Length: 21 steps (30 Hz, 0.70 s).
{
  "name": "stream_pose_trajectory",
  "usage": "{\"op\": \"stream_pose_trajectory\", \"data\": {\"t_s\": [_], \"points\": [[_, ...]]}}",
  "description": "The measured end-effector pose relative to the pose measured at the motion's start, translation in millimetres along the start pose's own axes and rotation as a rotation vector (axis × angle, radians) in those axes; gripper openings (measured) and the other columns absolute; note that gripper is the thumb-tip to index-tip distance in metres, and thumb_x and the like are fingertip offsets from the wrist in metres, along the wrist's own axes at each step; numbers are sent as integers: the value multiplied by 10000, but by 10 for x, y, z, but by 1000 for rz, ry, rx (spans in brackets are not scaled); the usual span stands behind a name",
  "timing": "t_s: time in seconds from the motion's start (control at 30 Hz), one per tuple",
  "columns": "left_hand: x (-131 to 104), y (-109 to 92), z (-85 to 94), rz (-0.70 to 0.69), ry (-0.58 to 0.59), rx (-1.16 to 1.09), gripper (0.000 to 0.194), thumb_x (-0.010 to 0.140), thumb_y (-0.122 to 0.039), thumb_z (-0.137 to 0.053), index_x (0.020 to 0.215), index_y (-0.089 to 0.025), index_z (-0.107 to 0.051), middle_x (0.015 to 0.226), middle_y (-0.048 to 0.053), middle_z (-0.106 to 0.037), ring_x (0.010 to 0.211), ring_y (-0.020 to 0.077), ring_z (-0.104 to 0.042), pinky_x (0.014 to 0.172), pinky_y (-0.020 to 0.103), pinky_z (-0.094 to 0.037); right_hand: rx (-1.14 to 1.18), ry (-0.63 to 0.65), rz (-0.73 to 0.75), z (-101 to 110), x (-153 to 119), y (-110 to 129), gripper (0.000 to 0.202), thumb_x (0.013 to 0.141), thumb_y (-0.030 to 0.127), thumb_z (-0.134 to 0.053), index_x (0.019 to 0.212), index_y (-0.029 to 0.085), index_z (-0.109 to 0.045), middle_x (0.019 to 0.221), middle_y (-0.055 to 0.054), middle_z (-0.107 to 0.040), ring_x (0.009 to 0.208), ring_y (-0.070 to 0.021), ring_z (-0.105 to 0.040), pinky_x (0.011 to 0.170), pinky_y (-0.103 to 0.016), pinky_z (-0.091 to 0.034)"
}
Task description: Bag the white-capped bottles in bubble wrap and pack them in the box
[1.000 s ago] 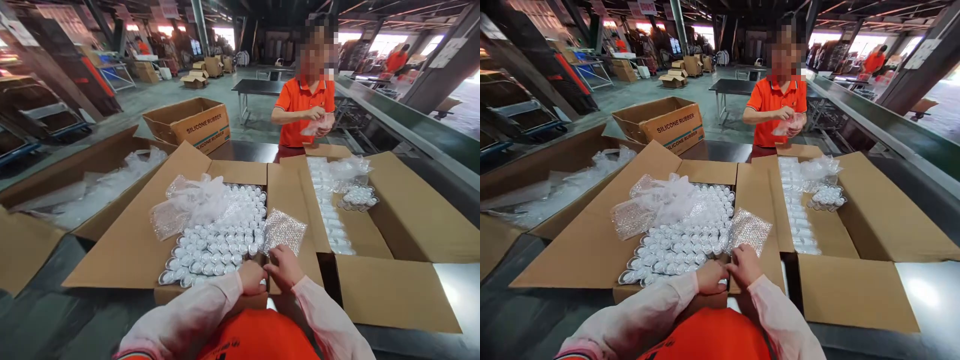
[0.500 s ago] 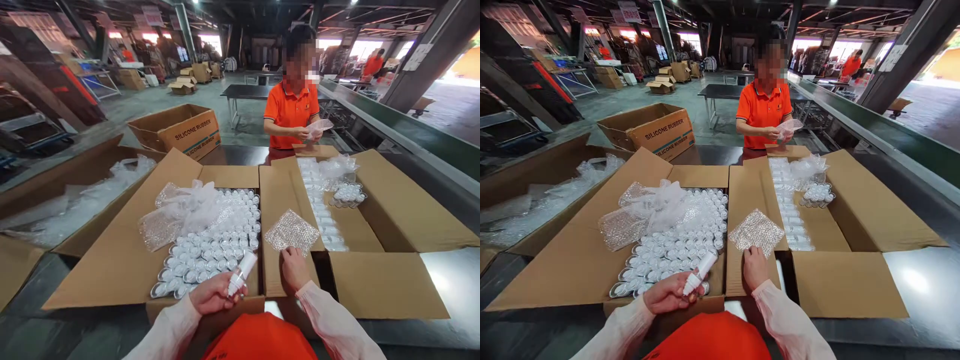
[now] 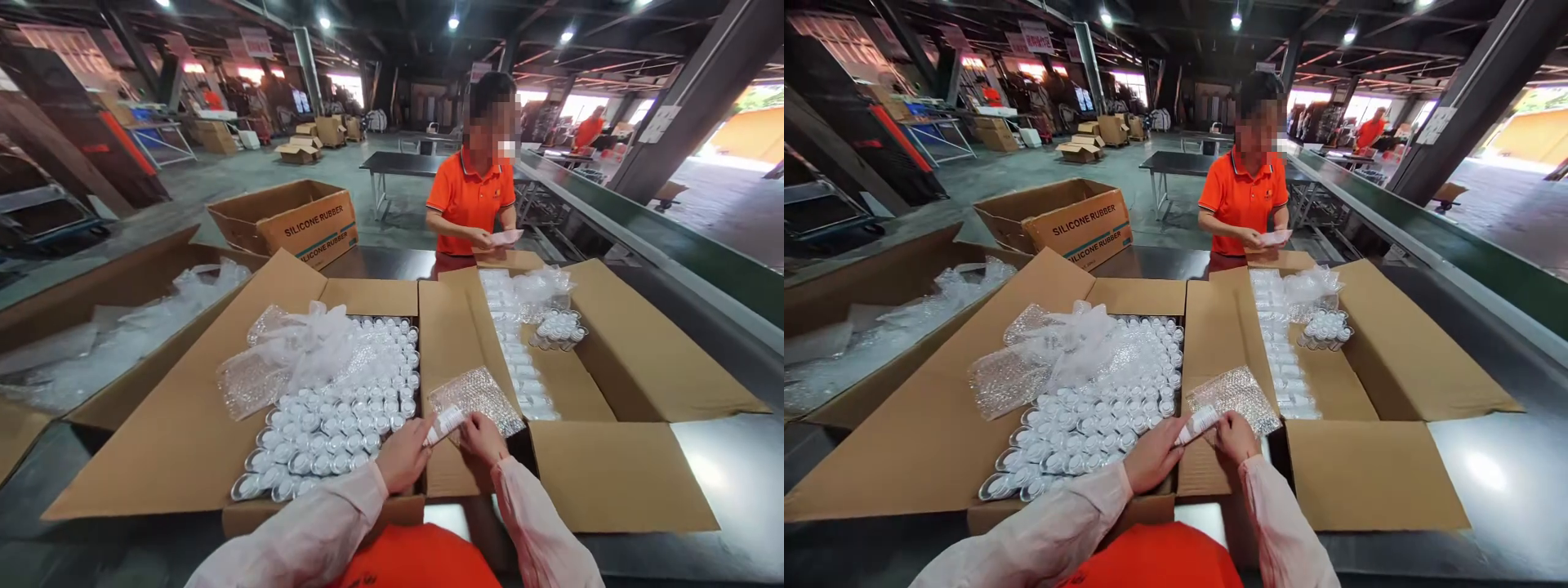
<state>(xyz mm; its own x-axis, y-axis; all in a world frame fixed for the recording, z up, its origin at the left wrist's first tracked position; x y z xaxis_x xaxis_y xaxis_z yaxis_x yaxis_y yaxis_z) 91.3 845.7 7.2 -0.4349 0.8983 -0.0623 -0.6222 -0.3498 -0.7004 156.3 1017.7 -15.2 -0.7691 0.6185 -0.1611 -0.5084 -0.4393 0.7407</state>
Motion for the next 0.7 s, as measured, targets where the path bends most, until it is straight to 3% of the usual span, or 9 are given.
{"op": "stream_pose_trajectory", "data": {"t_s": [0.07,0.17,0.3,0.33,0.4,0.47,0.53,0.6,0.7], "points": [[-24,14,-22,65,45,225,580,842,-180,-422,1411,-140,-311,1193,145,-548,1082,268,-514,944,424,-430,-46,-56,22,28,-16,1,254,820,274,-452,590,194,-525,607,-32,-587,604,-172,-522,570,-275,-345],[-41,-90,-37,28,55,417,545,869,-250,-434,1397,-148,-346,1147,145,-569,1036,299,-520,869,449,-452,-81,-157,64,50,-80,40,297,885,332,-348,691,202,-533,688,-59,-605,634,-193,-530,592,-301,-358],[-22,-204,-12,8,-17,365,493,876,-245,-428,1357,-139,-408,1128,155,-589,1047,310,-500,869,459,-414,-93,-261,173,61,-119,167,373,921,409,-268,813,191,-551,769,-89,-622,707,-224,-562,656,-342,-414],[-7,-200,16,35,-47,260,474,860,-225,-447,1327,-145,-445,1121,149,-593,1046,302,-496,865,437,-405,-91,-275,212,73,-121,212,386,921,424,-270,830,184,-559,790,-97,-626,738,-231,-572,682,-353,-428],[37,-110,43,174,-43,-169,361,814,-233,-520,1163,-157,-574,1031,110,-618,969,260,-515,796,349,-405,-84,-278,298,107,-132,315,390,917,438,-296,841,181,-578,824,-101,-635,792,-233,-588,734,-360,-450],[86,-16,6,342,47,-641,218,805,-321,-539,902,-150,-633,852,61,-620,735,173,-513,628,260,-378,-80,-242,416,137,-177,453,356,918,417,-338,838,188,-599,829,-84,-644,806,-213,-599,750,-338,-465],[133,9,-32,451,152,-1028,285,809,-420,-517,753,-150,-585,688,11,-567,501,84,-366,477,211,-265,-91,-206,572,158,-275,626,305,931,359,-375,843,194,-615,809,-65,-649,778,-184,-608,712,-298,-476],[186,-8,-23,458,199,-1292,290,746,-442,-594,741,-156,-544,579,-43,-486,417,44,-227,422,196,-155,-99,-206,733,179,-405,805,266,945,293,-394,849,194,-622,777,-52,-645,728,-158,-608,653,-259,-477],[239,-43,-47,446,257,-1545,303,584,-309,-751,701,-149,-522,470,-102,-355,378,17,-173,404,196,-87,-98,-250,880,203,-563,1004,222,947,234,-422,861,187,-621,754,-44,-636,695,-137,-600,624,-229,-481]]}}
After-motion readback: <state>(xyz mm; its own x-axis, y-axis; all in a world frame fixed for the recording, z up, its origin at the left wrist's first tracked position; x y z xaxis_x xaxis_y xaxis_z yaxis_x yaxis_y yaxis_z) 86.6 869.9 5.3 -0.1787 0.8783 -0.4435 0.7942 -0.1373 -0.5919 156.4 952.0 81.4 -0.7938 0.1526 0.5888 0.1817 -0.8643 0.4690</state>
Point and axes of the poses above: each hand's wrist, its own x-axis towards the middle knuckle, its own z-axis out of the back of the hand, y = z × x, the point moved 6 cm from there along x, towards the middle knuckle
